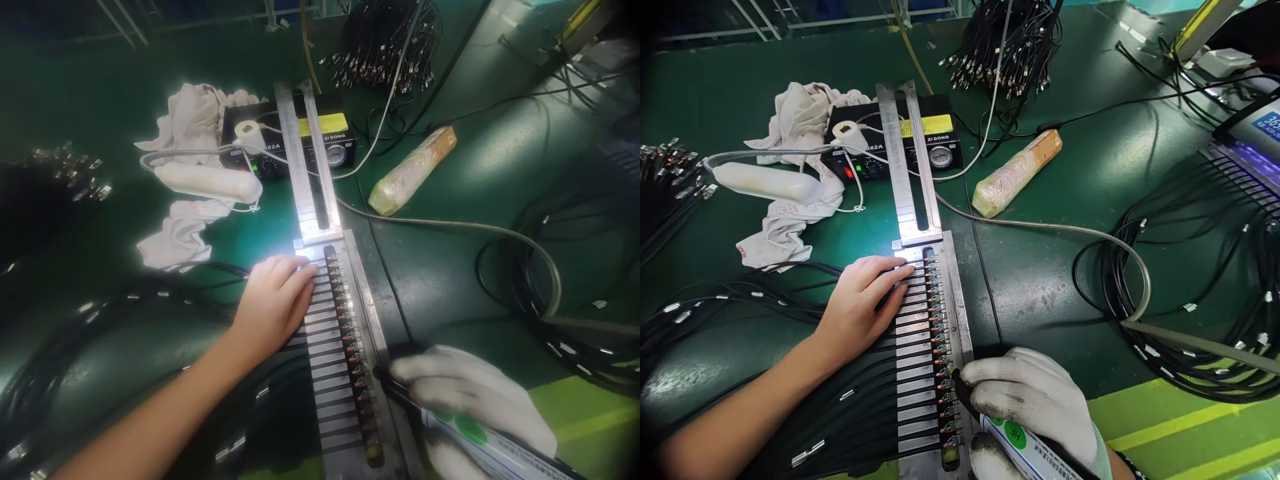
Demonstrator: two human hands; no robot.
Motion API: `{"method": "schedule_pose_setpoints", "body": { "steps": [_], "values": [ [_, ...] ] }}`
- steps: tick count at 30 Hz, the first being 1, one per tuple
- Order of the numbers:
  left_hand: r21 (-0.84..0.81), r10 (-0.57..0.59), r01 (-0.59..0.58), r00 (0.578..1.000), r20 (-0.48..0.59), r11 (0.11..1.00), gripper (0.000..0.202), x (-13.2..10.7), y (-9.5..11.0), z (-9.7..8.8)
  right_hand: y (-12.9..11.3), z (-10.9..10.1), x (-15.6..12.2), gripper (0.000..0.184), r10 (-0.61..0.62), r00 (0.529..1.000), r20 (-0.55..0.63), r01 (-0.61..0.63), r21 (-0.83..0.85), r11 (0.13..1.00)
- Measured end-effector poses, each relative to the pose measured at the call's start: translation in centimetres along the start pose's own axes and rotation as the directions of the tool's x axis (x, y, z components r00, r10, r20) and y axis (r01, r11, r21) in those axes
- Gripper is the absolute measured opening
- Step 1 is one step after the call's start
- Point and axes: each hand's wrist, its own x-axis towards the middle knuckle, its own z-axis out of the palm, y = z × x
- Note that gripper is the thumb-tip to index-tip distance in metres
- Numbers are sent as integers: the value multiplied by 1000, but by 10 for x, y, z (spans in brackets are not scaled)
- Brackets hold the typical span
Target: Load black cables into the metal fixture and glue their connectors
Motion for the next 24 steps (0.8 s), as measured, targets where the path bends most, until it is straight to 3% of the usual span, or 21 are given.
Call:
{"method": "schedule_pose_setpoints", "body": {
  "steps": [6, 24],
  "values": [
    [-6, -3, 3, 1000, 1, 1000, 20, 0, -1, 0, 5, -1, 1, 22, -4, 999, 33, 3, 17, 1000],
    [-11, 16, -16, 1000, -7, 1000, 20, 0, 0, -2, 4, 1, -2, 23, 16, 1000, -16, -16, 23, 1000]
  ]
}}
